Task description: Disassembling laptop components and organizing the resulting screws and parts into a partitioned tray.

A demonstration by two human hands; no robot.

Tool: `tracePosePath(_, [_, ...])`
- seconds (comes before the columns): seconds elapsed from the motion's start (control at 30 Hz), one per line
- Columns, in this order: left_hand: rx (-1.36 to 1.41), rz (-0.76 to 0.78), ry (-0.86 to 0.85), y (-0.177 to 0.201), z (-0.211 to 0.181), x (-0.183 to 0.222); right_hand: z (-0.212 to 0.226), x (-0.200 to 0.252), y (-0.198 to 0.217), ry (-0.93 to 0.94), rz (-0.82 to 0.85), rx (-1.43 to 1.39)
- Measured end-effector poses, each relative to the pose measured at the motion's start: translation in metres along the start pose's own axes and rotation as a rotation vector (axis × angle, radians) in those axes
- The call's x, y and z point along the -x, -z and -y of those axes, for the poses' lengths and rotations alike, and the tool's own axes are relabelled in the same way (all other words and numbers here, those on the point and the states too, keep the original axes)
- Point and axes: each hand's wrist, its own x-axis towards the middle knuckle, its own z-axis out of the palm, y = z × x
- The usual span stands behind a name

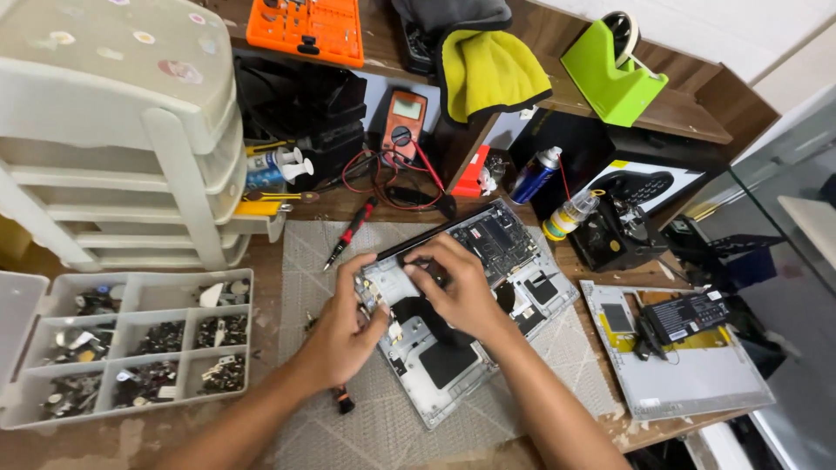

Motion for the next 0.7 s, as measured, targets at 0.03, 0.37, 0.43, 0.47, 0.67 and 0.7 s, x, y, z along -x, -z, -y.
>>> tracePosePath(0.03, [0.076,0.093,0.087,0.001,-0.004,-0.001,-0.001,0.006,0.001,0.031,0.012,-0.018])
tracePosePath(0.37, [0.041,0.234,0.488,0.005,-0.025,-0.008,-0.005,0.038,-0.005,0.097,0.089,-0.165])
tracePosePath(0.43, [0.024,0.206,0.393,0.002,-0.011,-0.006,-0.008,0.044,-0.008,0.119,0.079,-0.169])
tracePosePath(0.47, [0.002,0.18,0.287,0.001,-0.004,-0.006,-0.009,0.045,-0.009,0.146,0.059,-0.167])
tracePosePath(0.67, [-0.011,0.291,0.29,0.003,-0.009,-0.005,-0.016,0.048,-0.022,0.245,0.094,-0.19])
tracePosePath(0.7, [-0.007,0.289,0.291,0.001,-0.006,-0.004,-0.015,0.05,-0.022,0.244,0.098,-0.191])
